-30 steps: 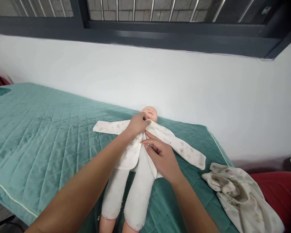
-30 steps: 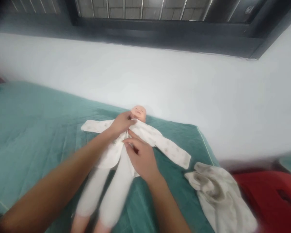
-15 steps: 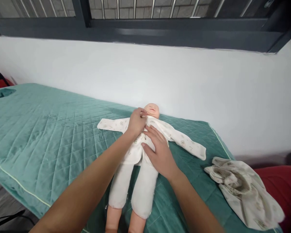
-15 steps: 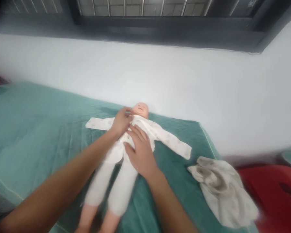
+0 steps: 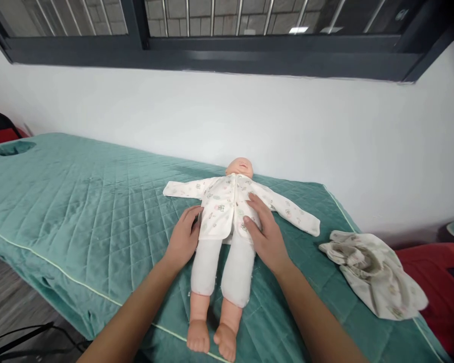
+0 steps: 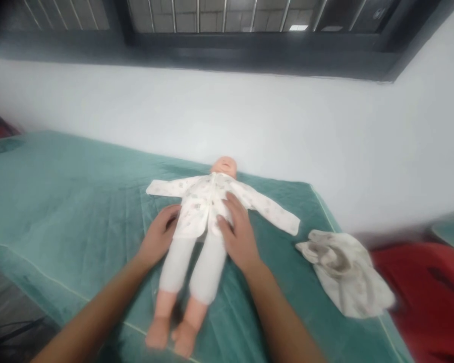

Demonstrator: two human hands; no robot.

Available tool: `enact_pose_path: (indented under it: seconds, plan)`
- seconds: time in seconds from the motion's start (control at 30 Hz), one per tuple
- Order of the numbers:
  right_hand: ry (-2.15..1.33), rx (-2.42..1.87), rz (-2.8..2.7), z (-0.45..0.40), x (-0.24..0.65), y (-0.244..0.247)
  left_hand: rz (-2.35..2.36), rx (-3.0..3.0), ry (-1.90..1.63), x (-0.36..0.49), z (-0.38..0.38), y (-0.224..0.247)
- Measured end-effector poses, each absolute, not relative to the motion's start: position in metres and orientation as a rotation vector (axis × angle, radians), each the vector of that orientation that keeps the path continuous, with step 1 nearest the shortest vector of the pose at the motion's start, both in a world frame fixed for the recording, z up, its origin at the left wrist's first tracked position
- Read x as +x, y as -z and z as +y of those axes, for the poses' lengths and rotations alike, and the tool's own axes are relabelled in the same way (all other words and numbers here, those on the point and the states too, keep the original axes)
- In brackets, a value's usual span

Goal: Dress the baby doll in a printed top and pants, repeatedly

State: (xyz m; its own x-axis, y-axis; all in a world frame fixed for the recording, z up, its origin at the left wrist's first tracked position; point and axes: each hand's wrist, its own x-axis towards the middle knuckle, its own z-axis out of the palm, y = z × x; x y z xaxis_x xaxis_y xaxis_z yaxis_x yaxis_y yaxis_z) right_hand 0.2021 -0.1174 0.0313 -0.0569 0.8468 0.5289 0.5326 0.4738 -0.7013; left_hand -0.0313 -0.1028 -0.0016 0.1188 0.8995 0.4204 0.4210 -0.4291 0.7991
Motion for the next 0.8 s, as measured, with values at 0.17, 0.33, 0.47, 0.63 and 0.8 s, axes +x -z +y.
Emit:
enact_pose_path:
  seconds: [0.17, 0.33, 0.47, 0.63, 0.8]
  plan:
    - [-0.502, -1.328, -1.531, -0.157, 0.222, -0.011, 1.300, 1.950, -1.178, -0.037, -0.119, 0.004]
    - [-0.468, -1.478, -1.541, -0.173, 0.229, -0.002, 1.362, 1.972, -1.107, -0.041, -0.129, 0.008]
    - [-0.380, -1.557, -1.487, -0.172, 0.221, -0.008, 1.421, 2.024, -1.038, -0.041, -0.127, 0.011]
    - [-0.321, -1.521, -1.579, -0.177, 0.217, -0.013, 1.402, 2.081, -1.022, -0.039, -0.129, 0.012]
    - [-0.337, -1.560, -1.537, -0.179, 0.219, -0.009, 1.527, 1.905, -1.198, -0.040, -0.141, 0.005]
